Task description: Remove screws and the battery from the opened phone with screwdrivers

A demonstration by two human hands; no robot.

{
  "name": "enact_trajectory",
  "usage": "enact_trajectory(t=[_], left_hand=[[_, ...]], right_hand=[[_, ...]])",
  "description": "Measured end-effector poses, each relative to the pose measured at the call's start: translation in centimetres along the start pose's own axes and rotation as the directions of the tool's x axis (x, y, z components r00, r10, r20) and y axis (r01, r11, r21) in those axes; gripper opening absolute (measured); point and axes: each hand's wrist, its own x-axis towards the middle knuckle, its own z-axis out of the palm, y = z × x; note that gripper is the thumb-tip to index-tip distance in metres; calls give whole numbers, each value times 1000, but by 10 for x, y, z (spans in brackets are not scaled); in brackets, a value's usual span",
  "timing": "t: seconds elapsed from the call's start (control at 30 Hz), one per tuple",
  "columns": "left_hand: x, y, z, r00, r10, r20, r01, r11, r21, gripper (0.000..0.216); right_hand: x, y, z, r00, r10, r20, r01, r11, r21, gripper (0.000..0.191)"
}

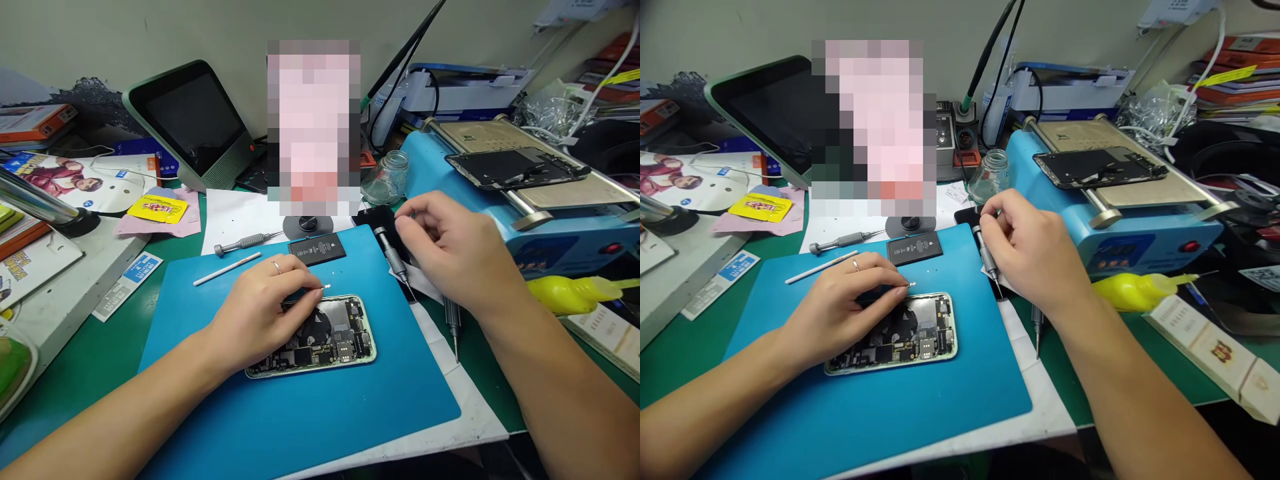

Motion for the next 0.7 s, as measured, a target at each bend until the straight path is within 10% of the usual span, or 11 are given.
enact_trajectory(t=[0.3,0.5,0.7], left_hand=[[0,-1,0,999,-36,-12,35,999,-30,11],[2,-1,2,1000,-5,7,5,997,-80,15],[1,6,1,956,292,-13,-292,955,-54,22]], right_hand=[[-2,-4,4,874,-427,233,407,904,132,32],[1,-2,4,975,-223,-8,223,974,-46,26],[4,2,6,991,-126,-50,121,987,-103,31]])
